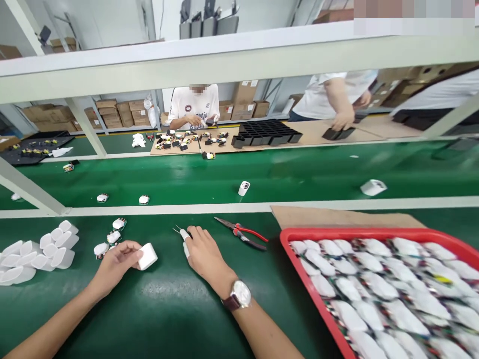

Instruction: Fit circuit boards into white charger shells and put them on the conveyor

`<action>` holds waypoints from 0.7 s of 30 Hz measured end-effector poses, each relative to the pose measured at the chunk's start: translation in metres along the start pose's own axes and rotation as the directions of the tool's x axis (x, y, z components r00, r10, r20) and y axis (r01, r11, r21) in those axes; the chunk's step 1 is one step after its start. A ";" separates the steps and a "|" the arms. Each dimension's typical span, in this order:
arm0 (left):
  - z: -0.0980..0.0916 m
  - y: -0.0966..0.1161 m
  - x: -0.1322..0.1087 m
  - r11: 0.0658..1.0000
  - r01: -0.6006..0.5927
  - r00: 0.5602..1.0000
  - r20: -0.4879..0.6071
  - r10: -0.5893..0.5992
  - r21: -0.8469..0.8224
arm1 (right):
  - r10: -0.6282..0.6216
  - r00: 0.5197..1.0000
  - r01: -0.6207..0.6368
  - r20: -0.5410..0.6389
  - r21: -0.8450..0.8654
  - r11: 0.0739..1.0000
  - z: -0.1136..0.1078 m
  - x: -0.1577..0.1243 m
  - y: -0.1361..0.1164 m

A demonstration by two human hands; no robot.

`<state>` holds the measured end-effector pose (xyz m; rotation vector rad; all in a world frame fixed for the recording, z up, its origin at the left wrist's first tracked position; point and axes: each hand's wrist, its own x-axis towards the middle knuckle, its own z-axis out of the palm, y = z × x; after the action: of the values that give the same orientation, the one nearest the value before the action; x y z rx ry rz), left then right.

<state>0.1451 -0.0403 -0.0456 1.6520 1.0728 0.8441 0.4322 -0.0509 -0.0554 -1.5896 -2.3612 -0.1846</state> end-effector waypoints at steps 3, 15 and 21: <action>-0.024 0.007 0.032 0.986 -0.053 0.997 -0.047 0.061 0.161 | 0.108 0.994 -0.106 0.023 -0.084 0.991 0.002 0.000 0.011; -0.117 -0.013 0.193 0.637 0.170 0.956 -0.284 0.080 0.752 | -0.006 0.969 0.004 -0.248 -0.008 1.000 0.019 -0.007 0.026; -0.149 -0.007 0.178 0.577 0.166 0.971 -0.236 0.048 0.799 | -0.032 0.971 0.050 -0.237 0.068 0.996 0.007 0.027 0.021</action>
<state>0.0772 0.1767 0.0016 2.2852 1.8759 0.4986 0.4410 -0.0173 -0.0555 -1.4019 -2.1932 -0.2759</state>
